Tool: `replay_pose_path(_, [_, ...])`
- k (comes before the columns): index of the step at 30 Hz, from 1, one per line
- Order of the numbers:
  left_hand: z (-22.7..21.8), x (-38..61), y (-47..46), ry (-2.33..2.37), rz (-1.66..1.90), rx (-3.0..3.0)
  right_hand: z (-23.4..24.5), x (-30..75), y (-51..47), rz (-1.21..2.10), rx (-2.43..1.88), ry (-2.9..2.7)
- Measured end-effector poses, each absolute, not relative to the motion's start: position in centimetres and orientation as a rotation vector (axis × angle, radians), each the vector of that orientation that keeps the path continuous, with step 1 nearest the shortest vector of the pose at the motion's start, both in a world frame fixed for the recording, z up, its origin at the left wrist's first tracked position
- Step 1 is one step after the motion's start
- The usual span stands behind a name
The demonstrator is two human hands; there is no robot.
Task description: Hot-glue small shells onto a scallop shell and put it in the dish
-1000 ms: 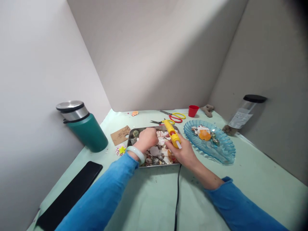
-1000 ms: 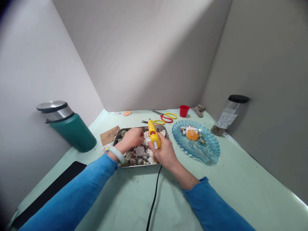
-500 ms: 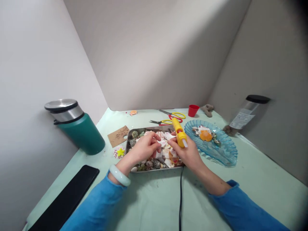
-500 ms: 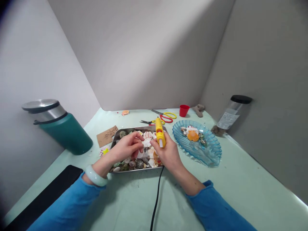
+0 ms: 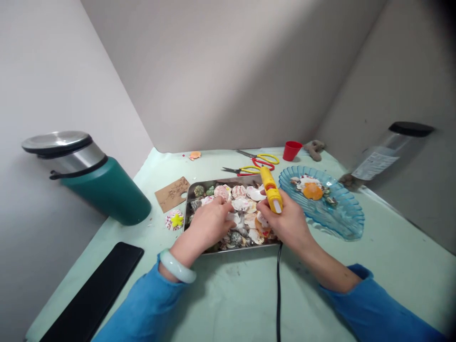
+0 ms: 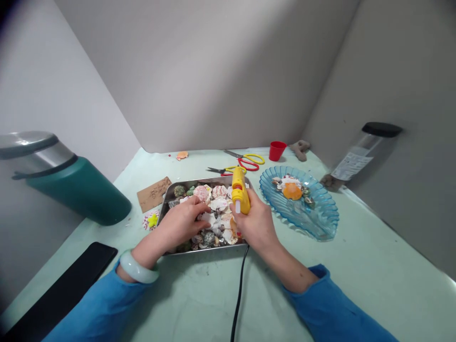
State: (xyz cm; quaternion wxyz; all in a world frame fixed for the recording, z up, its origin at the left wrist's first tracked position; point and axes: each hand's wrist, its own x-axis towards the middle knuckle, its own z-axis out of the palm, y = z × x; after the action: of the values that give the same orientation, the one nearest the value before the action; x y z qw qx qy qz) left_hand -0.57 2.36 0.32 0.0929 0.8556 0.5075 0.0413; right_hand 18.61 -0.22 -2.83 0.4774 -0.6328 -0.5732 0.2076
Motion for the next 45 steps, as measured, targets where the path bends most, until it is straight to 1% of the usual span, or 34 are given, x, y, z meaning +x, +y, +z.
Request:
replay_pose_path(2, [0.2, -0.3, 2.3, 1.535, 0.197, 2.521, -3.0, 18.7, -0.2, 0.556, -1.537, -1.394])
replay_pose_path(6, [0.2, -0.2, 2.5, 1.552, 0.509, 2.342, -2.6, 18.7, -0.3, 0.72, -1.41, -1.315])
replay_pose_path(10, [0.4, 0.2, 2.3, 1.37, 0.702, 1.633, -1.7, 18.4, -0.7, 0.933, -1.181, -1.151])
replay_pose_path(12, [0.5, 0.7, 2.1, 1.231, 0.766, 1.331, -1.4, 18.3, -0.8, 0.942, -1.142, -1.081])
replay_pose_path(14, [0.5, 1.3, 1.8, 1.168, 0.823, 1.203, -1.3, 18.2, -0.8, 0.901, -1.159, -1.06])
replay_pose_path(21, [0.8, 3.2, 0.9, 1.136, 0.86, 1.088, -1.9, 18.3, -0.8, 0.618, -1.258, -1.245])
replay_pose_path(23, [0.7, 3.5, 0.8, 1.119, 0.887, 1.066, -2.3, 18.4, -0.7, 0.589, -1.266, -1.278])
replay_pose_path(27, [0.4, 3.8, 0.7, 1.077, 0.923, 1.077, -2.7, 18.5, -0.8, 0.615, -1.277, -1.273])
replay_pose_path(34, [0.2, 3.8, 1.0, 1.079, 0.989, 1.045, -1.9, 18.2, -0.6, 0.653, -1.243, -1.219])
replay_pose_path(45, [-0.3, 4.0, 0.7, 1.052, 0.987, 1.02, -2.0, 18.4, -0.6, 0.736, -1.236, -1.276])
